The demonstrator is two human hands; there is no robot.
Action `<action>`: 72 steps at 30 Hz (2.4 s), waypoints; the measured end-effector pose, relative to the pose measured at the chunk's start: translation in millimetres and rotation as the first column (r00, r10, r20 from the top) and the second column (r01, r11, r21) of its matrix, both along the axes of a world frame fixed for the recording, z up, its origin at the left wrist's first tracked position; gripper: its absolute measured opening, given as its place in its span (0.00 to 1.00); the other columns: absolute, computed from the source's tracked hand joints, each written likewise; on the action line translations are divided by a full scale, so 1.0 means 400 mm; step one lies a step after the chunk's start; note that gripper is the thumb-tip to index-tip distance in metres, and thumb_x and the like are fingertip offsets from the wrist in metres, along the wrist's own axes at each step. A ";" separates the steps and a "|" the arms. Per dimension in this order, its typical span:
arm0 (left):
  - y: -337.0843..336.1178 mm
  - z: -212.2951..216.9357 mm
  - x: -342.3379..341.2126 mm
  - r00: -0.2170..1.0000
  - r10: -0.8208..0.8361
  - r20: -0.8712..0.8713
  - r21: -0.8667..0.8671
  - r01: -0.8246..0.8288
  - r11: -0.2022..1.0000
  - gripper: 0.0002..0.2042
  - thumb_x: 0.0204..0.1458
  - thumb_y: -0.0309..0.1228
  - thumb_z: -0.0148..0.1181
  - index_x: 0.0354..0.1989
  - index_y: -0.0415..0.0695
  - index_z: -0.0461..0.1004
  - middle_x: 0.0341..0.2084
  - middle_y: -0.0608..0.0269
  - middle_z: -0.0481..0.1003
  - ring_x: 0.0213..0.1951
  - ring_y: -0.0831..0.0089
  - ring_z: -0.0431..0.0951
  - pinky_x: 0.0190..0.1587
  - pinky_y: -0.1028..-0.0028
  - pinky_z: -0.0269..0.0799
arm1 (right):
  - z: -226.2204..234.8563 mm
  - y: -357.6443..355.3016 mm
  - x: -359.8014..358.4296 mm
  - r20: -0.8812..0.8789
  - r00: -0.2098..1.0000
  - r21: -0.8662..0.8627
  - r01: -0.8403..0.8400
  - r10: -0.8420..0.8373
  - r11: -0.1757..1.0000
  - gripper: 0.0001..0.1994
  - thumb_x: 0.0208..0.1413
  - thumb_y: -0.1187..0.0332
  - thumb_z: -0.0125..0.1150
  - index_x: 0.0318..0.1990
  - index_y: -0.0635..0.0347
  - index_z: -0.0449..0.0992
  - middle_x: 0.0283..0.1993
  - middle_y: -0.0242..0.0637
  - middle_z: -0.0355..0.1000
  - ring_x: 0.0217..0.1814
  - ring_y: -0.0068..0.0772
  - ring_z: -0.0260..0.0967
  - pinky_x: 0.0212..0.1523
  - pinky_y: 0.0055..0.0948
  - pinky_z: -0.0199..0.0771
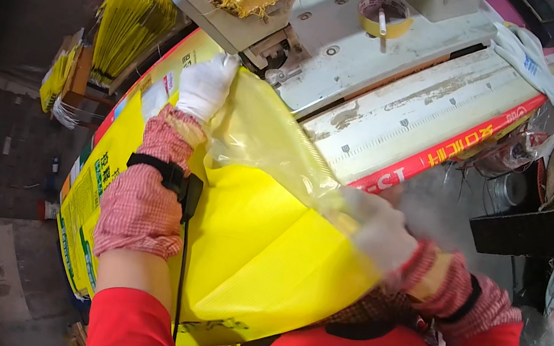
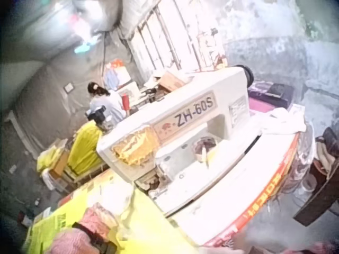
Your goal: Folding, aligning, and stacking yellow plastic fertilizer bags next to a sewing machine in a manufacturing facility.
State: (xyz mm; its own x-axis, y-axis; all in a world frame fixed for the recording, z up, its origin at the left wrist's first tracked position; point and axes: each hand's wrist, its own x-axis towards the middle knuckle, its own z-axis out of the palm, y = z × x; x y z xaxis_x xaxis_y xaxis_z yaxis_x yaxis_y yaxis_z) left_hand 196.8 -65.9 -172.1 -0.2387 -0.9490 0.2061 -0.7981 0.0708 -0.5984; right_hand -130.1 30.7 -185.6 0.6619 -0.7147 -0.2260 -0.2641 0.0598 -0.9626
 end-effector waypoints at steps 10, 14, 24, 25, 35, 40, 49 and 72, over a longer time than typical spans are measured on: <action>-0.071 -0.047 0.030 0.617 -0.329 -0.715 -0.130 0.345 0.929 0.02 0.41 0.28 0.57 0.24 0.50 0.75 0.24 0.61 0.71 0.27 0.61 0.74 0.29 0.68 0.70 | -0.016 0.024 0.008 0.043 0.958 0.156 0.273 -0.283 0.949 0.13 0.52 0.69 0.56 0.46 0.60 0.73 0.33 0.39 0.74 0.36 0.26 0.70 0.37 0.20 0.68; -0.009 0.043 0.020 0.778 -0.392 -0.490 -0.062 0.418 0.906 0.06 0.42 0.28 0.56 0.28 0.50 0.77 0.26 0.57 0.73 0.30 0.58 0.74 0.31 0.67 0.70 | -0.027 0.029 -0.021 -0.153 0.976 -0.123 0.135 -0.153 0.983 0.10 0.51 0.71 0.56 0.42 0.60 0.75 0.30 0.40 0.74 0.31 0.27 0.72 0.32 0.23 0.70; -0.137 0.000 0.110 0.820 0.038 -0.572 0.202 0.095 0.975 0.08 0.45 0.33 0.55 0.33 0.46 0.76 0.28 0.51 0.75 0.33 0.53 0.75 0.35 0.64 0.71 | -0.040 -0.034 0.061 -0.432 0.887 -0.683 -0.204 -0.162 0.702 0.07 0.52 0.66 0.50 0.34 0.55 0.72 0.20 0.39 0.68 0.20 0.40 0.68 0.20 0.36 0.68; -0.166 0.004 0.148 0.844 -0.022 -0.536 0.131 0.109 0.985 0.09 0.44 0.33 0.56 0.32 0.45 0.76 0.28 0.51 0.75 0.33 0.53 0.75 0.36 0.64 0.71 | -0.057 -0.056 0.109 -0.379 0.924 -0.460 -0.135 -0.057 0.878 0.09 0.52 0.66 0.49 0.39 0.55 0.71 0.21 0.38 0.69 0.22 0.40 0.69 0.23 0.37 0.70; -0.093 0.301 0.163 0.929 -0.004 -0.369 0.193 0.081 0.978 0.11 0.46 0.31 0.54 0.38 0.41 0.72 0.31 0.47 0.74 0.37 0.50 0.73 0.37 0.64 0.69 | 0.116 -0.291 0.377 -0.643 0.754 -0.560 -0.581 0.132 0.591 0.12 0.46 0.67 0.54 0.37 0.60 0.78 0.38 0.45 0.75 0.41 0.45 0.73 0.42 0.37 0.74; 0.053 0.382 -0.243 0.875 -0.107 -0.473 0.410 0.326 0.852 0.11 0.45 0.36 0.58 0.29 0.40 0.74 0.26 0.53 0.74 0.33 0.56 0.74 0.38 0.66 0.68 | 0.010 -0.470 0.352 -0.620 0.708 -0.651 -0.704 0.337 0.282 0.13 0.43 0.65 0.57 0.37 0.58 0.77 0.37 0.44 0.75 0.39 0.45 0.73 0.38 0.36 0.73; -0.012 0.377 -0.303 0.944 -0.128 -0.305 0.940 0.320 0.118 0.24 0.44 0.49 0.59 0.43 0.43 0.72 0.23 0.58 0.73 0.24 0.62 0.74 0.31 0.61 0.70 | 0.055 -0.464 0.363 -0.439 0.720 -0.436 -0.694 0.538 0.573 0.14 0.42 0.59 0.59 0.31 0.60 0.77 0.26 0.39 0.74 0.27 0.38 0.69 0.28 0.35 0.67; 0.113 0.405 -0.490 0.873 -0.191 0.449 0.888 -0.459 -0.011 0.21 0.38 0.52 0.60 0.24 0.43 0.78 0.20 0.58 0.75 0.29 0.56 0.74 0.34 0.64 0.70 | -0.282 -0.087 0.431 -0.169 0.985 -0.822 -0.156 0.028 0.548 0.10 0.49 0.64 0.51 0.34 0.57 0.76 0.27 0.36 0.73 0.30 0.36 0.72 0.30 0.36 0.71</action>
State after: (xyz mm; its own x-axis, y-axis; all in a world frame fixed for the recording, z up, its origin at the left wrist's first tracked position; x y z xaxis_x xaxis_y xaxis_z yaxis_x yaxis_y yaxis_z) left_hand 0.7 -20.8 -10.3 0.1932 -0.1459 -0.9702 -0.6309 0.7389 -0.2368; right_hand 42.4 -4.0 -298.3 0.7481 -0.5621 0.3526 -0.3363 -0.7793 -0.5288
